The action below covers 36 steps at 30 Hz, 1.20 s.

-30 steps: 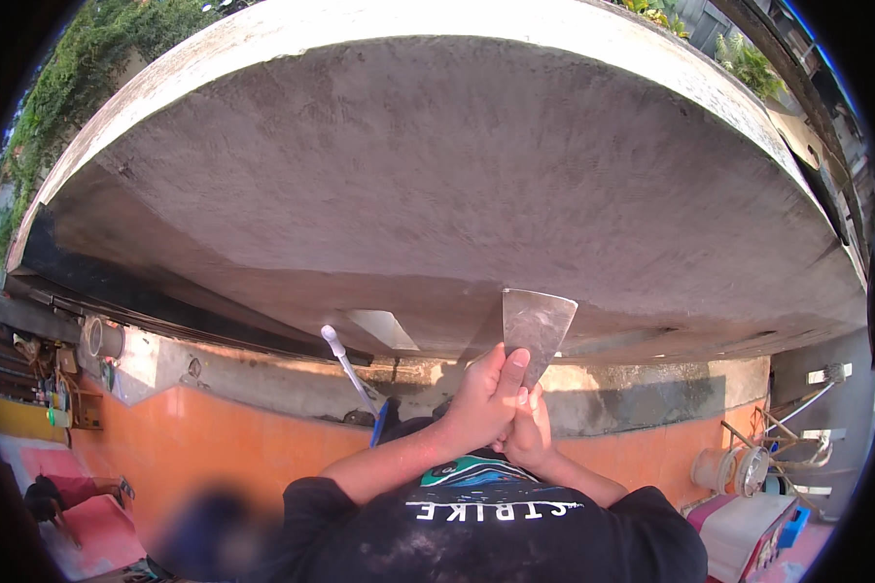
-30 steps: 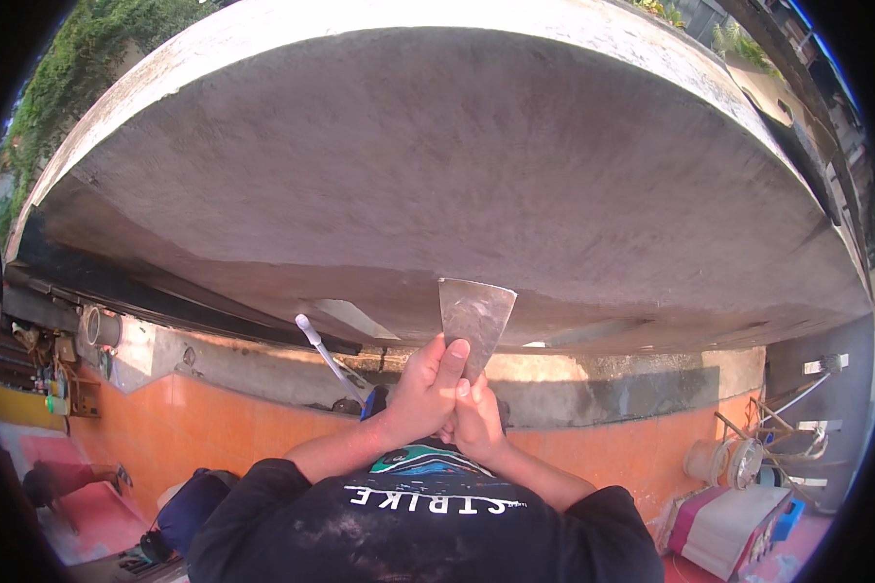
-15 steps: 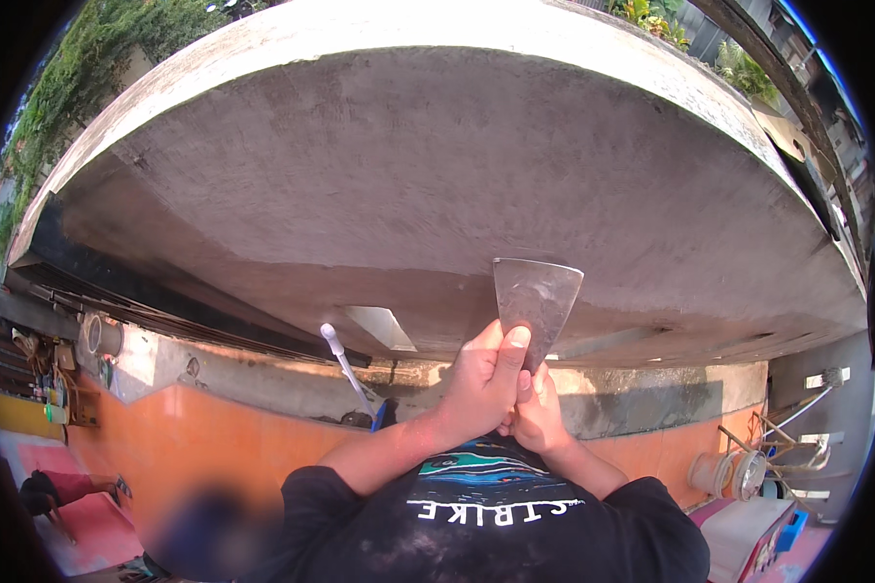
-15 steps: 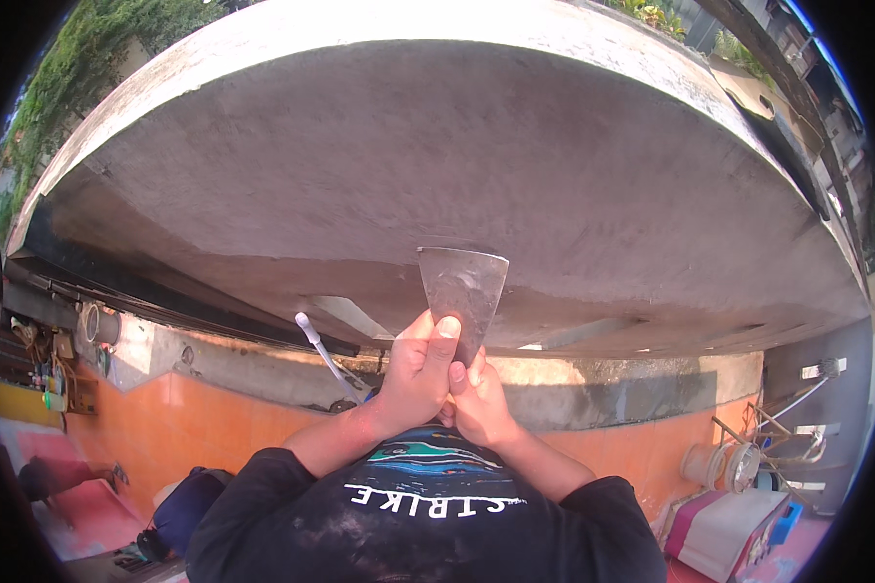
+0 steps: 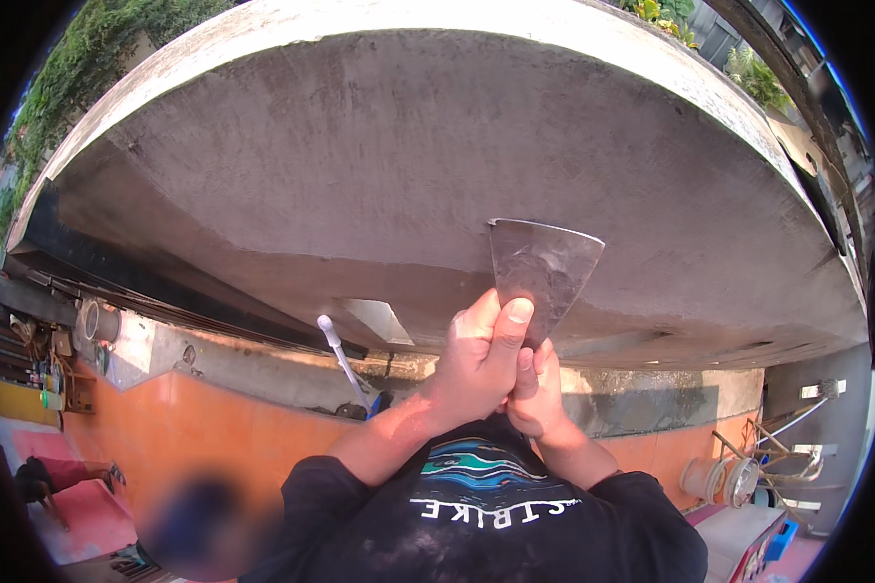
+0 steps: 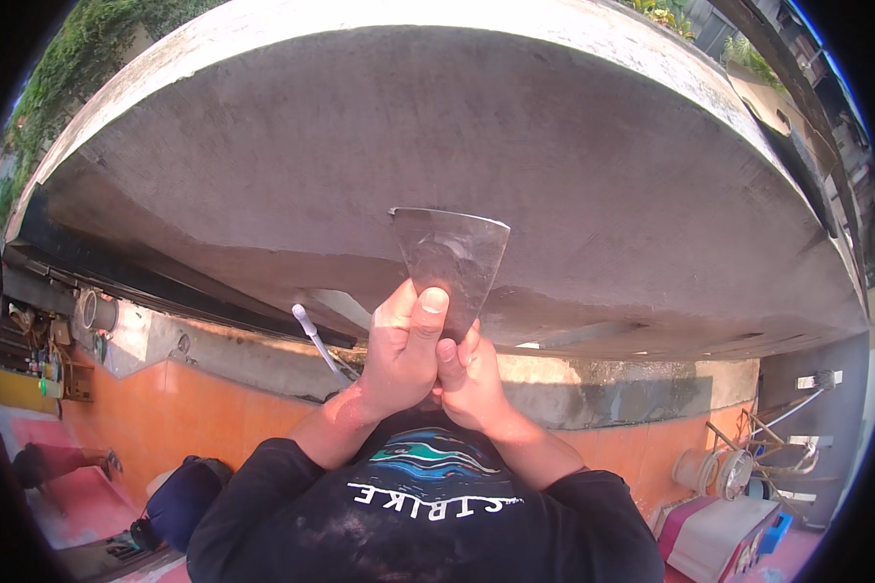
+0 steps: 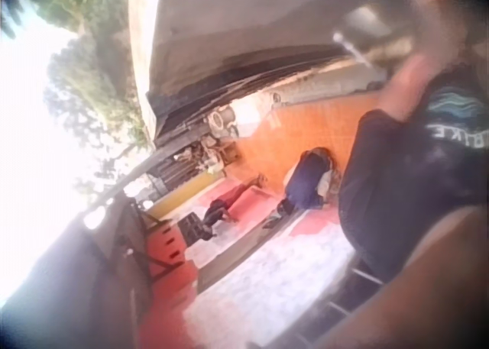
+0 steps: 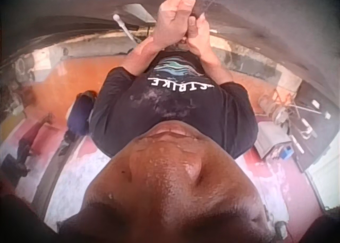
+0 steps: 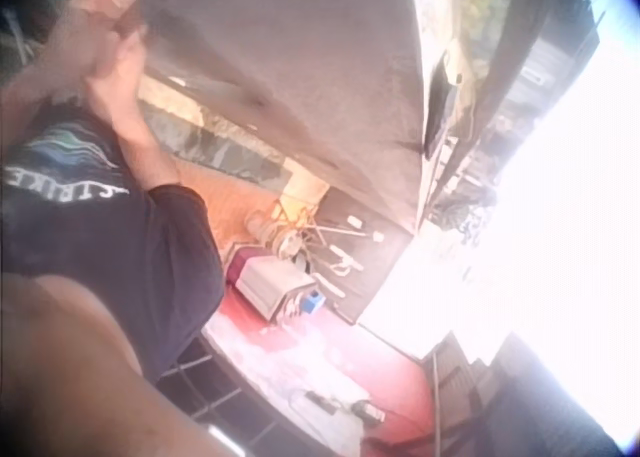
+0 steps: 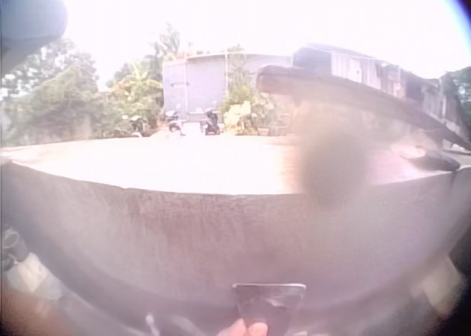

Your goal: The person uses a trowel to apply and smooth plaster on a curved ceiling surface. They repeatedly spread and level the material across the ceiling, working in sections to achieve an even finish.

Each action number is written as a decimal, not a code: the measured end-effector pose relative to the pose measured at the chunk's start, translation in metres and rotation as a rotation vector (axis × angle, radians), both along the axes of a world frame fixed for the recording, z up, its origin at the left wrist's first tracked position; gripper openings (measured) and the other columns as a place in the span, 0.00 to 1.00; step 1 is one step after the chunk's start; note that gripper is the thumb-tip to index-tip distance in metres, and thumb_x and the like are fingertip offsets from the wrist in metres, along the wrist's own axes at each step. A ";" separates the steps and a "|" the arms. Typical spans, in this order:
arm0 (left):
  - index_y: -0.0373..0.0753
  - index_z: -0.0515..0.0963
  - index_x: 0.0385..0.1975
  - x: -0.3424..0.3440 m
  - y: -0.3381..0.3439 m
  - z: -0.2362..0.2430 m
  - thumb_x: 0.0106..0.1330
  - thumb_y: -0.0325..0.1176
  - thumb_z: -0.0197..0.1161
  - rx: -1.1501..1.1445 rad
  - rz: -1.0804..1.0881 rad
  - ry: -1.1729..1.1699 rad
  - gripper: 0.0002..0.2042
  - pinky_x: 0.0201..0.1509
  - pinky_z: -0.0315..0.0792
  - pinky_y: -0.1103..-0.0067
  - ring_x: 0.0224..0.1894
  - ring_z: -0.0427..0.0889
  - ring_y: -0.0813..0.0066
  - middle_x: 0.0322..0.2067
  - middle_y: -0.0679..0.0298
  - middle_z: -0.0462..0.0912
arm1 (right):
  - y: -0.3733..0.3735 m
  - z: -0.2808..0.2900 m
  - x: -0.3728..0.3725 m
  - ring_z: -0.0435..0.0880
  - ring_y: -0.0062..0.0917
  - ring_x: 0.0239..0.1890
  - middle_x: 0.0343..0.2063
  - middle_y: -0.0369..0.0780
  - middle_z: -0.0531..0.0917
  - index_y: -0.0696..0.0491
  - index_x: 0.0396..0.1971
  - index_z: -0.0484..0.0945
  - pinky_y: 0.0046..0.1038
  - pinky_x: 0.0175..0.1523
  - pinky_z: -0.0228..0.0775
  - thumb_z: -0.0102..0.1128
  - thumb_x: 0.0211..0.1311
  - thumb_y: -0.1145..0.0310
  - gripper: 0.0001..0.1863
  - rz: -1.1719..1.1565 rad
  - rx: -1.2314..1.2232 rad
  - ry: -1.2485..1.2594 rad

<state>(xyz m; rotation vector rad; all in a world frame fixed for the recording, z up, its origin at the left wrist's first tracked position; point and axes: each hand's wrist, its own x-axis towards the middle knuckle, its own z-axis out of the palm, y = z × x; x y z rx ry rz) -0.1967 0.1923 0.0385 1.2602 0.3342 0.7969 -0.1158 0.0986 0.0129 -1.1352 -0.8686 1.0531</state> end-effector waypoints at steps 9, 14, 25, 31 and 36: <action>0.36 0.71 0.44 -0.008 -0.032 -0.030 0.78 0.46 0.44 -0.124 -0.089 0.168 0.17 0.14 0.65 0.85 0.14 0.69 0.87 0.22 0.69 0.74 | -0.036 -0.028 -0.021 0.68 0.17 0.14 0.17 0.35 0.70 0.53 0.43 0.62 0.20 0.20 0.61 0.37 0.77 0.48 0.20 -0.043 -0.137 0.210; 0.37 0.70 0.42 -0.010 -0.031 -0.055 0.78 0.46 0.45 -0.214 -0.152 0.243 0.16 0.19 0.67 0.85 0.18 0.70 0.87 0.22 0.69 0.74 | -0.037 -0.038 -0.026 0.68 0.17 0.14 0.16 0.34 0.69 0.53 0.37 0.64 0.20 0.19 0.60 0.37 0.77 0.48 0.21 -0.065 -0.187 0.246; 0.35 0.70 0.37 -0.009 -0.009 0.004 0.78 0.44 0.45 0.051 -0.023 0.090 0.17 0.18 0.66 0.86 0.17 0.72 0.87 0.22 0.66 0.77 | -0.009 0.003 -0.006 0.68 0.17 0.15 0.17 0.35 0.70 0.55 0.45 0.65 0.19 0.20 0.62 0.40 0.77 0.51 0.20 -0.030 -0.004 0.102; 0.36 0.70 0.38 -0.013 -0.028 -0.025 0.78 0.47 0.44 -0.255 -0.216 0.315 0.19 0.25 0.68 0.86 0.22 0.73 0.87 0.23 0.70 0.76 | -0.034 -0.041 -0.029 0.67 0.18 0.10 0.15 0.36 0.70 0.52 0.43 0.64 0.20 0.15 0.59 0.36 0.76 0.45 0.23 -0.111 -0.105 0.251; 0.36 0.70 0.39 -0.010 -0.023 -0.047 0.79 0.47 0.44 -0.212 -0.217 0.245 0.18 0.27 0.68 0.85 0.24 0.72 0.86 0.23 0.70 0.75 | -0.035 -0.052 -0.029 0.66 0.18 0.10 0.14 0.35 0.69 0.53 0.40 0.64 0.20 0.14 0.58 0.35 0.77 0.47 0.22 -0.167 -0.155 0.241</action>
